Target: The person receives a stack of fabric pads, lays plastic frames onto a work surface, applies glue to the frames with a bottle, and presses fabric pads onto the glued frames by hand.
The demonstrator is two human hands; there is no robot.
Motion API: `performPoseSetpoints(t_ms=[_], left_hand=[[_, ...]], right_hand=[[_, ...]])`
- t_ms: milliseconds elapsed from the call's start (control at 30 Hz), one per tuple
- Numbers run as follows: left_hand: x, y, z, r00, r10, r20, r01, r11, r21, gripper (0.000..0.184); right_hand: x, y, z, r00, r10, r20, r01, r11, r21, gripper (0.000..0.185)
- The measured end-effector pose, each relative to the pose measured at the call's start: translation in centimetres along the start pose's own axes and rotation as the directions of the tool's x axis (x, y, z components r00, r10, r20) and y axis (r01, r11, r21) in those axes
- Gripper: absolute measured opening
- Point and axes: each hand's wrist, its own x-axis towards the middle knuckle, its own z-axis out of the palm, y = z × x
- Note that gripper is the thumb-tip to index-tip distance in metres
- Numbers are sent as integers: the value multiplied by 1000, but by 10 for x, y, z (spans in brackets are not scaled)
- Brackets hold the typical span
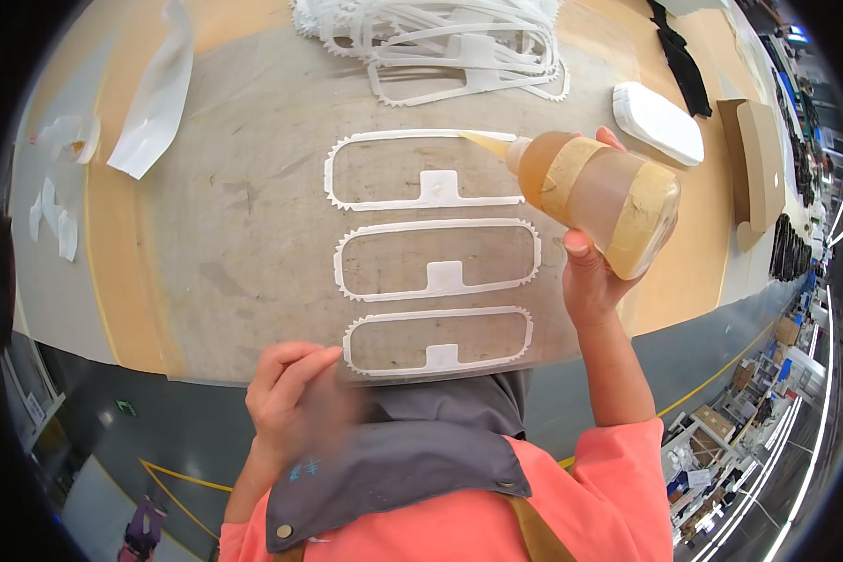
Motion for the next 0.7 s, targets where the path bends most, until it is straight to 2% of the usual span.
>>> performPoseSetpoints(t_ms=[200,400,467,700], left_hand=[[2,3,2,999,-9,36,9,1000,9,22],[2,8,6,997,-44,66,42,999,26,25],[2,13,5,992,-89,88,87,996,22,30],[3,13,10,993,-73,87,72,997,16,25]], right_hand=[[0,-2,-14,999,14,-41,-14,1000,-7,101],[0,6,-34,997,-38,-65,36,998,-42,96],[-2,7,-40,997,-21,-69,20,1000,-15,91],[-12,8,-54,985,70,-155,-55,994,99,78]])
